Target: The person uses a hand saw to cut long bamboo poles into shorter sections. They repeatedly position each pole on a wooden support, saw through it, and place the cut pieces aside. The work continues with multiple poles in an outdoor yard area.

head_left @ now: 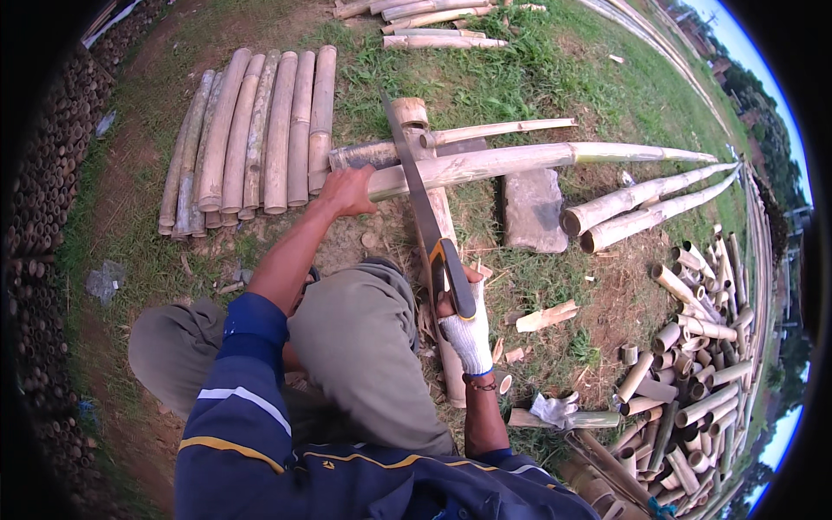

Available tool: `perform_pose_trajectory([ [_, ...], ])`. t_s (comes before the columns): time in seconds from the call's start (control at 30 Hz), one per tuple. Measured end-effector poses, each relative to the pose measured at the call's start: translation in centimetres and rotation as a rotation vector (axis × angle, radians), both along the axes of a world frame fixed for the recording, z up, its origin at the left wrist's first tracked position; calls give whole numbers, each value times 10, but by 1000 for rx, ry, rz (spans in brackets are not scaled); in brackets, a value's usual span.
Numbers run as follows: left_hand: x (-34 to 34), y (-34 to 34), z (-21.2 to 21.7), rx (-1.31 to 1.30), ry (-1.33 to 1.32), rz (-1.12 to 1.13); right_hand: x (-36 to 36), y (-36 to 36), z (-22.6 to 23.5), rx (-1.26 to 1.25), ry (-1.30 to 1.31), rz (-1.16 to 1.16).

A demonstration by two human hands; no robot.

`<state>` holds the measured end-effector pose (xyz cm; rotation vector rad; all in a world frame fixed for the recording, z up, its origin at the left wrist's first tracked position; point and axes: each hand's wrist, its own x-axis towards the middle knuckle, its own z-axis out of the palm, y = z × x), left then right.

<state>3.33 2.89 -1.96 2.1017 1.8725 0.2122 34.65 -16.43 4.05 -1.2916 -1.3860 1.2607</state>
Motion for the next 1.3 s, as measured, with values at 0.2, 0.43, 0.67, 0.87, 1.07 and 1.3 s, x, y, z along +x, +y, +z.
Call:
perform_pose_trajectory([
  [0.2, -16, 0, 2, -73, -70, -41, 41, -78, 18, -240, -87, -5],
  [0.43, -12, -4, 3, -96, -25, 28, -3, -15, -19, 156, -206, 65],
  [0.67, -13, 3, 8, -65, -41, -26, -46, 70, -16, 317, -233, 73],
  [0.87, -17, 5, 8, -110, -95, -25, 52, -117, 21, -1, -251, 66],
  [1.07, -10, 4, 6, -110, -93, -36, -4, -8, -24, 85, -189, 61],
  [1.3, -17, 7, 2, -138, -150, -82, -43, 64, -3, 87, -46, 109],
])
